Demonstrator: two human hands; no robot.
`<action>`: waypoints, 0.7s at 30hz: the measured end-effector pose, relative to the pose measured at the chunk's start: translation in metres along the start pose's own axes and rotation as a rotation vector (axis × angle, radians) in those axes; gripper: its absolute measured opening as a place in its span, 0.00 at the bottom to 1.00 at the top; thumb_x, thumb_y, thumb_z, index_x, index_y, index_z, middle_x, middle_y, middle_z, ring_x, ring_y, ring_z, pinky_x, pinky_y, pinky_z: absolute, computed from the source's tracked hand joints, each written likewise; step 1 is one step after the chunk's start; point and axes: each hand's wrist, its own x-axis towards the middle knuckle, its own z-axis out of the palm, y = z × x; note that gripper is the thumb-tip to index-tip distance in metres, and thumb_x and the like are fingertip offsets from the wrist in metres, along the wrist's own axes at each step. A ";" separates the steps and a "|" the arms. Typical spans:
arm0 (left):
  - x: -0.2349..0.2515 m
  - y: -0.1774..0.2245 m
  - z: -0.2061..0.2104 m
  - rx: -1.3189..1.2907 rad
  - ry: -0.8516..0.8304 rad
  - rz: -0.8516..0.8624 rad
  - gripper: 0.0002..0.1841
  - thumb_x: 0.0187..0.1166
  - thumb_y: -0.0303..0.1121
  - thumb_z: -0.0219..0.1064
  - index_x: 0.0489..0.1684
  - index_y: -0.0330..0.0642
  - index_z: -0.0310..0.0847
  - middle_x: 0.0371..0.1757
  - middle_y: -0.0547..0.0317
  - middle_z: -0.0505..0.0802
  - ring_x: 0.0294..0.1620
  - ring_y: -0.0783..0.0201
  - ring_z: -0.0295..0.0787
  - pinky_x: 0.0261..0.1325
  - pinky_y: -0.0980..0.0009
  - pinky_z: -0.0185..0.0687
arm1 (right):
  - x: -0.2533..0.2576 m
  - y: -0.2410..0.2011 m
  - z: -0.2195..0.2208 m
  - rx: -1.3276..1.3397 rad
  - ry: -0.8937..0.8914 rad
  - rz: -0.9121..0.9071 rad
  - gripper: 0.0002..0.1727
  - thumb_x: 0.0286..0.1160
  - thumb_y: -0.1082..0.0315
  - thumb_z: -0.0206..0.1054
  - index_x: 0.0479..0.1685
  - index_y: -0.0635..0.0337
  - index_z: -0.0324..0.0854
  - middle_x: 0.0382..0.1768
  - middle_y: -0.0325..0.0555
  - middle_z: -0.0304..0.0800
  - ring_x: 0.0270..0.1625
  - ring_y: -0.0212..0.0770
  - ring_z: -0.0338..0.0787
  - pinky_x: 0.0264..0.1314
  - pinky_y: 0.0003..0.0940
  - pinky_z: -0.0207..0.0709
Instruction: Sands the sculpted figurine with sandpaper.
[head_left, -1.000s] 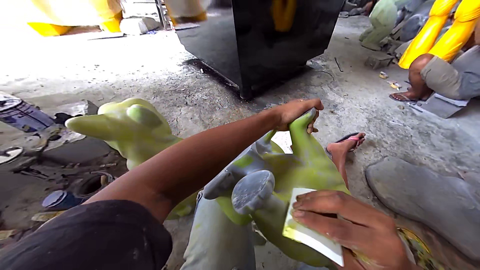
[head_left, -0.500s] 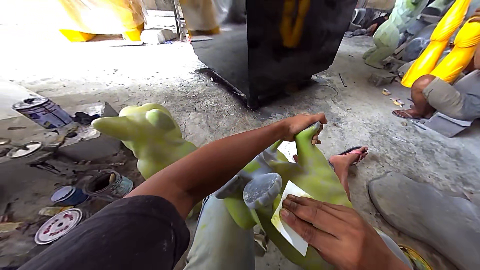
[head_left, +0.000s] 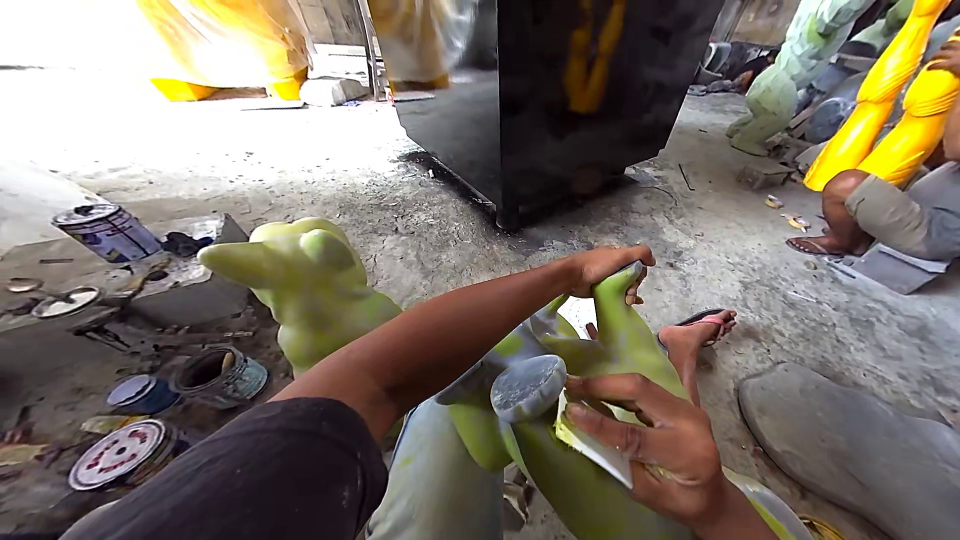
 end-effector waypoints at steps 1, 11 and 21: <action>0.000 0.000 -0.001 0.002 -0.007 0.004 0.20 0.92 0.42 0.44 0.23 0.50 0.68 0.16 0.65 0.76 0.20 0.66 0.78 0.40 0.61 0.87 | 0.000 0.000 0.001 0.006 -0.024 -0.005 0.19 0.76 0.76 0.69 0.64 0.53 0.90 0.64 0.57 0.89 0.65 0.48 0.91 0.67 0.42 0.90; -0.004 -0.001 -0.002 0.029 -0.026 0.018 0.21 0.92 0.42 0.42 0.23 0.52 0.67 0.15 0.66 0.75 0.21 0.65 0.78 0.47 0.56 0.87 | -0.004 -0.004 -0.001 -0.114 -0.063 -0.089 0.19 0.80 0.73 0.65 0.67 0.52 0.88 0.63 0.57 0.90 0.69 0.49 0.90 0.71 0.41 0.88; -0.003 -0.001 -0.004 0.034 -0.013 0.010 0.21 0.91 0.42 0.43 0.22 0.51 0.68 0.16 0.65 0.76 0.21 0.65 0.79 0.45 0.57 0.87 | -0.001 -0.006 0.015 -0.109 -0.024 -0.087 0.18 0.79 0.73 0.69 0.66 0.53 0.88 0.63 0.59 0.90 0.70 0.51 0.89 0.71 0.42 0.88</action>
